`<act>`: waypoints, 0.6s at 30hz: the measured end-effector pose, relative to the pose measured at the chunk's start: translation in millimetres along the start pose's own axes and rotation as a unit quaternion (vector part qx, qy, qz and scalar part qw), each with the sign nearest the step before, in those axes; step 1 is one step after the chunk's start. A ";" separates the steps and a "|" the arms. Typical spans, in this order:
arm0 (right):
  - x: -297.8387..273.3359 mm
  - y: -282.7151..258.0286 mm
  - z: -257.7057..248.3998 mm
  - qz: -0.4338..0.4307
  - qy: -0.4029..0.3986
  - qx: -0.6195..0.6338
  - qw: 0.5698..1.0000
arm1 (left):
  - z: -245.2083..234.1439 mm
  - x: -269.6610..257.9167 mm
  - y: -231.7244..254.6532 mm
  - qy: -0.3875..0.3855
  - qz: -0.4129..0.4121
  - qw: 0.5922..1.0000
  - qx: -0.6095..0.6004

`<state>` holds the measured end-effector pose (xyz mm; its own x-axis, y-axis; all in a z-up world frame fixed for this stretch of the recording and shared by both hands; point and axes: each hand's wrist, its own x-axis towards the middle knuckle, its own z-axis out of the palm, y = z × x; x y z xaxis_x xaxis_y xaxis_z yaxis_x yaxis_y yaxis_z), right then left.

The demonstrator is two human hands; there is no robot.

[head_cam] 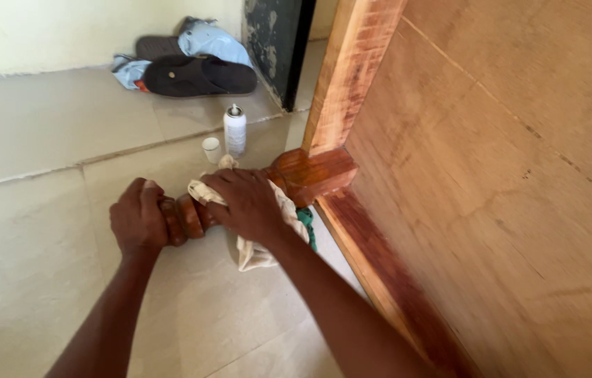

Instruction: The person wipes the wooden frame and legs of a table using a white cloth. They clean the top edge, the turned leg, and the lower frame near the floor in a continuous motion.

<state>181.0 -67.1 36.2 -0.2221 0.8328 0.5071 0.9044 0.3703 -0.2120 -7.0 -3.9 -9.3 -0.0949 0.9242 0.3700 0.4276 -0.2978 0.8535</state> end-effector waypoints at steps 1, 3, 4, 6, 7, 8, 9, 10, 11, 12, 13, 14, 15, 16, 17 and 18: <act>-1.4 -6.1 5.0 0.026 0.000 -0.012 1.000 | 0.5 -0.8 0.2 0.000 -0.005 1.000 0.010; -2.1 -21.1 21.0 0.058 -0.002 -0.025 0.998 | 0.0 -4.9 -1.4 0.003 0.015 1.000 0.019; 0.5 -25.7 27.1 0.063 -0.002 -0.028 0.998 | 0.1 -4.1 -0.7 0.005 0.029 0.999 0.022; 3.8 -25.4 31.8 0.031 0.014 -0.022 0.999 | 0.0 -1.1 1.2 0.000 0.022 0.999 0.024; 4.5 -20.4 30.2 -0.005 0.028 -0.013 1.000 | 0.3 0.8 2.1 -0.004 0.018 1.000 0.025; 1.6 -15.0 27.1 -0.042 0.040 -0.003 0.998 | -0.1 0.6 1.9 -0.011 0.015 0.999 0.033; -2.0 -7.3 21.6 -0.053 0.033 0.009 0.998 | -0.5 0.6 1.5 -0.017 0.011 0.999 0.041; -5.9 4.1 12.7 -0.068 0.022 0.020 0.997 | 0.1 -0.1 0.9 -0.021 0.003 0.999 0.047; -10.0 14.7 3.8 -0.082 0.011 0.031 0.996 | 0.6 -0.4 0.1 -0.019 0.003 0.998 0.052; -15.2 24.4 -4.6 -0.060 0.018 0.011 0.998 | 1.9 -1.2 -0.3 -0.017 0.002 0.998 0.055; -20.0 34.2 -12.8 -0.037 0.025 -0.009 0.999 | 2.7 -1.2 -0.7 -0.016 0.000 0.998 0.059; -22.5 42.5 -18.3 -0.016 0.035 -0.028 0.999 | 3.5 -0.3 -0.5 -0.013 0.002 0.998 0.063; -23.6 47.6 -19.7 0.006 0.044 -0.048 0.998 | 4.5 0.5 0.0 -0.010 0.004 0.998 0.066; -21.9 50.1 -17.1 0.027 0.055 -0.066 0.996 | 3.4 2.3 -0.2 -0.006 0.008 0.997 0.072; -19.4 51.0 -12.3 0.041 0.083 -0.070 0.993 | 2.3 3.4 -0.4 -0.007 0.003 0.998 0.064; -17.6 49.4 -5.1 0.054 0.109 -0.075 0.990 | 2.7 1.8 -0.2 -0.008 -0.004 0.998 0.056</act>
<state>231.4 -65.6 21.1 -0.0524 0.7497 0.6597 0.9661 0.2054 -0.1567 -4.8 -1.6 -9.9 -0.0854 0.9306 0.3560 0.5255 -0.2615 0.8096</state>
